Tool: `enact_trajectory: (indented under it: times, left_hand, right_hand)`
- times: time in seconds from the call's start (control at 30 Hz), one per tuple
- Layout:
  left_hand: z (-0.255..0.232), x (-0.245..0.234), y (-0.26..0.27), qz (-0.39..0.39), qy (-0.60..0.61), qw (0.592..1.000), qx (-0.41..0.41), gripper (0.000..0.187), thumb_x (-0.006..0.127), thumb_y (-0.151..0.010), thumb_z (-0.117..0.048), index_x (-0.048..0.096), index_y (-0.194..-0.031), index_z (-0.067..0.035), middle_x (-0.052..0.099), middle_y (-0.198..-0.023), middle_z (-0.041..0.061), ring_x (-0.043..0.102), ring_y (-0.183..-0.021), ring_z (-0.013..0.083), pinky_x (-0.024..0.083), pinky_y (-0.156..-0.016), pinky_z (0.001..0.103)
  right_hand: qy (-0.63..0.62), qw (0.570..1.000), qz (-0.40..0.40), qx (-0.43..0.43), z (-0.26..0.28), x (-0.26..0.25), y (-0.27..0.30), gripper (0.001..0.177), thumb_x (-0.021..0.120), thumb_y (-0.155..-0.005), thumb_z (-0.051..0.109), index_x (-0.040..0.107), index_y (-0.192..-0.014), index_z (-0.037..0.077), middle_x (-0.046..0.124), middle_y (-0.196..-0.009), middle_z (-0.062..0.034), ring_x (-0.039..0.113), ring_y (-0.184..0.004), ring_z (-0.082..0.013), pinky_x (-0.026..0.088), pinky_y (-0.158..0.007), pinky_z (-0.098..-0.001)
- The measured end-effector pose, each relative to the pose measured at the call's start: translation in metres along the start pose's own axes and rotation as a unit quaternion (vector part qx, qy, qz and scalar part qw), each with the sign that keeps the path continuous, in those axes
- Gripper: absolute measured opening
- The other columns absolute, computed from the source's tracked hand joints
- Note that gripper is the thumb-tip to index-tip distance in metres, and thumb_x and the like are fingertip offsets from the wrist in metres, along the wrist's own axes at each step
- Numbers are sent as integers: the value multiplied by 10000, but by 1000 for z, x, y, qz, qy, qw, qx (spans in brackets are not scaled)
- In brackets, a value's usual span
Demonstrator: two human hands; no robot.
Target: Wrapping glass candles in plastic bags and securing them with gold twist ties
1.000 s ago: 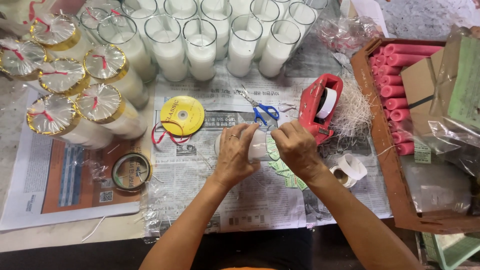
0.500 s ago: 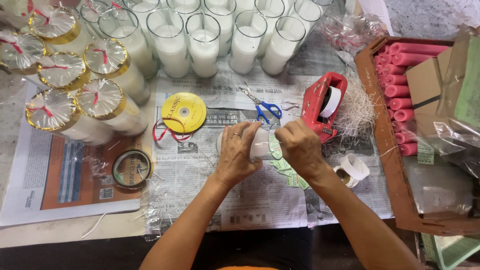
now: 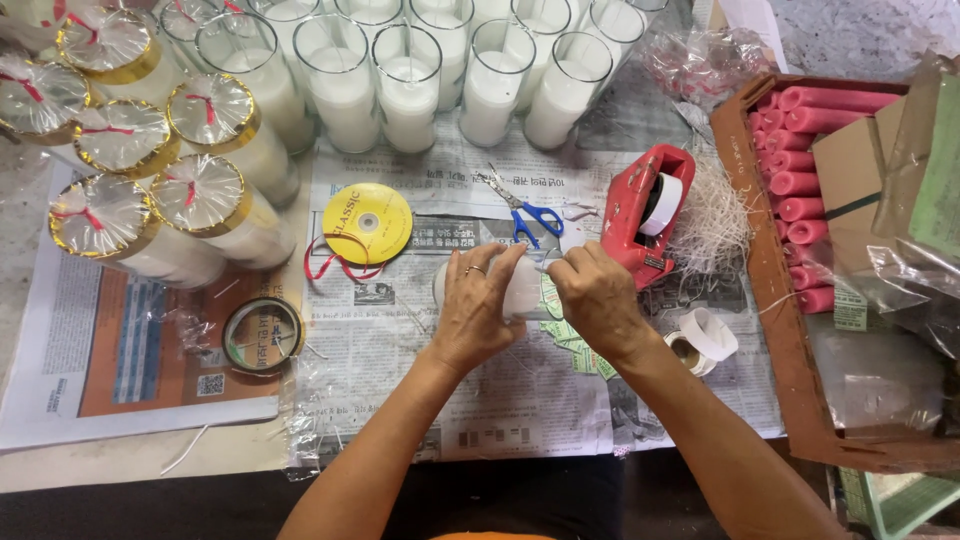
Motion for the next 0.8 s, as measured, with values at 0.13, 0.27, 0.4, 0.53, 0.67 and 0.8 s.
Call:
enact_trajectory:
  times: [0.13,0.27,0.4,0.53,0.67,0.8]
  left_hand:
    - [0,2,2,1,-3,1000,6,1145,864,-483,-172,401,-1528,-247,514,-1362,130,476,-1315,373,247,-1169,659]
    - [0,0,2,-4,-4,1000,4,1141,858,-489,-172,400,-1532,-249,514,-1365,120,477,-1317,359,247,-1171,649]
    - [2,3,2,-4,-12,1000,6,1157,855,-483,-182,387,-1539,-247,511,-1360,125,478,-1307,363,251,-1165,654]
    - [-2,4,2,-1,-17,1000,12,1173,860,-469,-169,387,-1540,-241,511,-1358,130,475,-1311,366,252,-1164,649]
    - [-1,5,2,-4,-25,1000,11,1157,859,-477,-180,393,-1535,-238,509,-1369,129,470,-1322,360,249,-1166,641]
    - [-3,6,4,-3,-29,999,18,1153,861,-477,-180,396,-1531,-238,508,-1364,129,468,-1318,358,246,-1167,644]
  right_hand:
    - [1,1000,2,11,-4,7,5,141,645,-833,86,581,-725,150,522,-728,-33,579,-740,-230,474,-609,-314]
    - [3,1000,-21,18,-3,-8,-3,162,645,-874,83,589,-746,165,522,-746,-17,576,-749,-218,469,-617,-300]
    - [15,1000,-19,3,2,-3,-2,188,621,-894,77,574,-728,154,506,-725,-42,562,-726,-241,462,-603,-315]
    - [7,1000,6,5,1,2,1,161,626,-851,71,568,-711,127,514,-713,-55,574,-727,-253,471,-598,-334]
    - [14,1000,12,5,-1,4,6,155,636,-833,76,572,-702,128,515,-705,-51,578,-725,-247,472,-594,-329]
    - [-29,995,81,58,-10,6,7,109,692,-818,123,645,-735,175,568,-722,-32,606,-757,-231,499,-633,-326]
Point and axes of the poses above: each hand's wrist, its own y-axis away from the middle knuckle, its own x-axis out of the palm, z = x × y, the point moved 9 cm from there along -y, towards the middle knuckle
